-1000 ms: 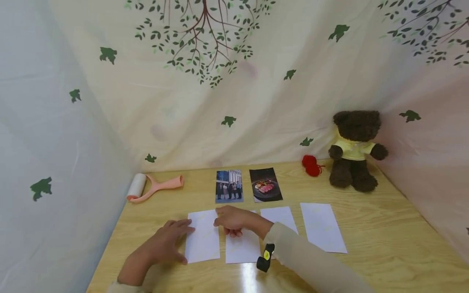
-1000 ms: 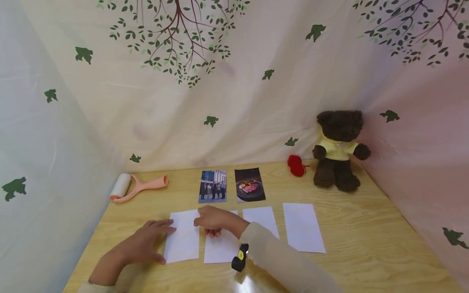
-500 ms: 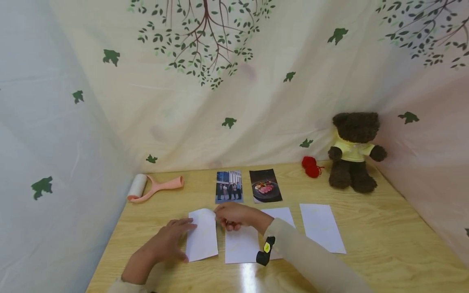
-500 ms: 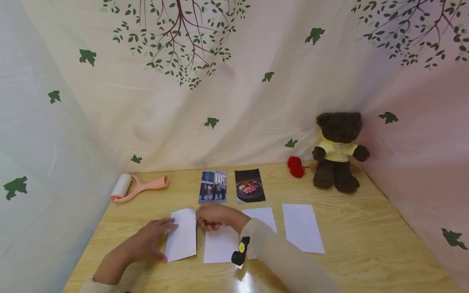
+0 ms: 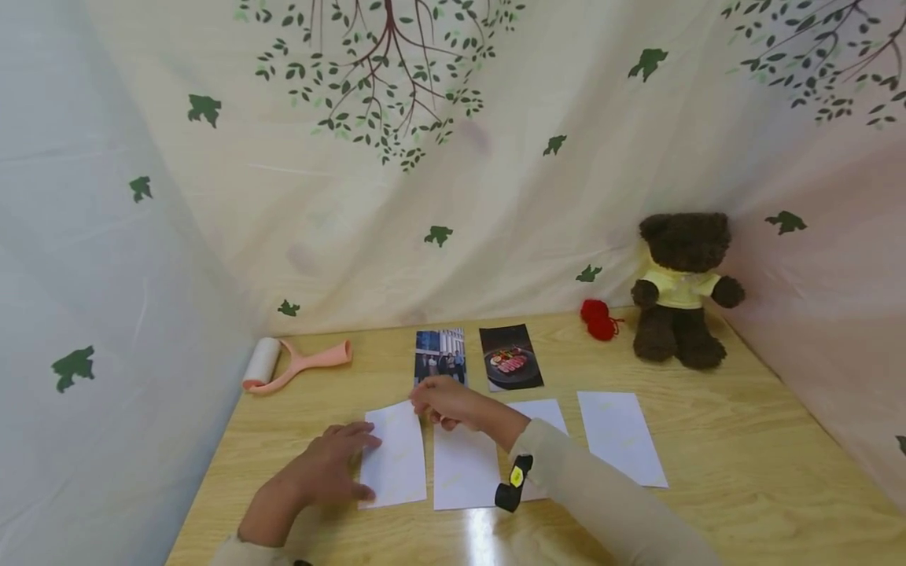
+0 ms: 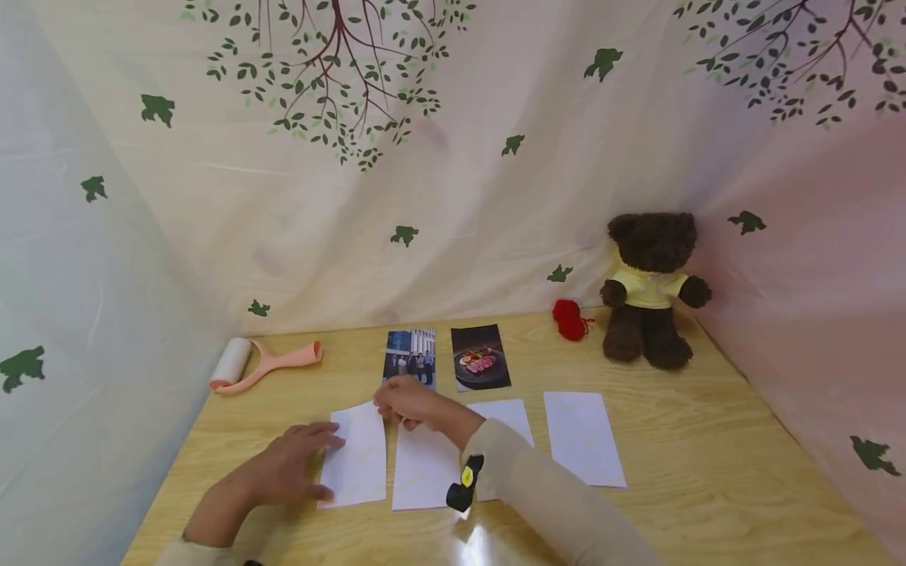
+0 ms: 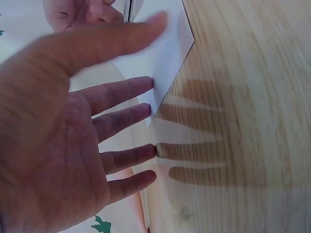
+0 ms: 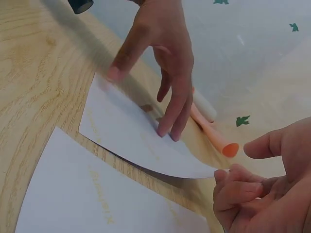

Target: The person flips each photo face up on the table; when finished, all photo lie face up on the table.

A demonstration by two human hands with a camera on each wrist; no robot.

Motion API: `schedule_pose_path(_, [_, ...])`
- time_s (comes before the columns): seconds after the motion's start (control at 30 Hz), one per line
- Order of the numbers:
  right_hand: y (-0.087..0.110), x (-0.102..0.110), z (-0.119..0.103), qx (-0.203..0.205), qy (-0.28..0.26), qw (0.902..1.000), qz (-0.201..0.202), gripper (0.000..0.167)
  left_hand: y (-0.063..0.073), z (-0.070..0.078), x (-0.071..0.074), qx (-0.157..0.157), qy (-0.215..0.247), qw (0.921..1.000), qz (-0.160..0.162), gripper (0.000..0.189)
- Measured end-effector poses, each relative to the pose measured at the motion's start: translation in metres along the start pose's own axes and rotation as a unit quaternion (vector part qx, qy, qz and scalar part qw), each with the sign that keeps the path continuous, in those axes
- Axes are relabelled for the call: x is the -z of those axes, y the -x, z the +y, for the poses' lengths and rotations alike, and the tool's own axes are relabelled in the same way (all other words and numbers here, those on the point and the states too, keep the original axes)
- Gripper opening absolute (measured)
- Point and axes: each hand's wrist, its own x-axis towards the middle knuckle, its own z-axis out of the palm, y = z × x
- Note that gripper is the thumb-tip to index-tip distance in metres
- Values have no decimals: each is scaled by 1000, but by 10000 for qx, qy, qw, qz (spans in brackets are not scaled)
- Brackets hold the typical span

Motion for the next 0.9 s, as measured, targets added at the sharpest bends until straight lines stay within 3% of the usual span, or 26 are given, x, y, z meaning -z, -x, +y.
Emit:
schedule_pose_path(0.2, [0, -1, 0, 115, 71, 9998, 164, 31, -9, 8, -1, 470, 122, 9986, 197, 63])
schedule_pose_path(0.4, [0, -6, 0, 271, -931, 9952, -90, 38, -13, 12, -1, 627, 451, 9967, 268, 64])
schedule_pose_path(0.63, [5, -15, -7, 592, -1554, 9859, -184, 45, -25, 16, -3, 525, 1033, 9907, 708, 55])
schedule_pose_path(0.77, [6, -20, -8, 773, -1678, 9826, -174, 46, -29, 14, -2, 405, 1178, 9893, 762, 50])
schedule_pose_path(0.9, [7, -22, -6, 909, -1811, 9791, -172, 46, -29, 14, -1, 536, 1325, 9865, 794, 50])
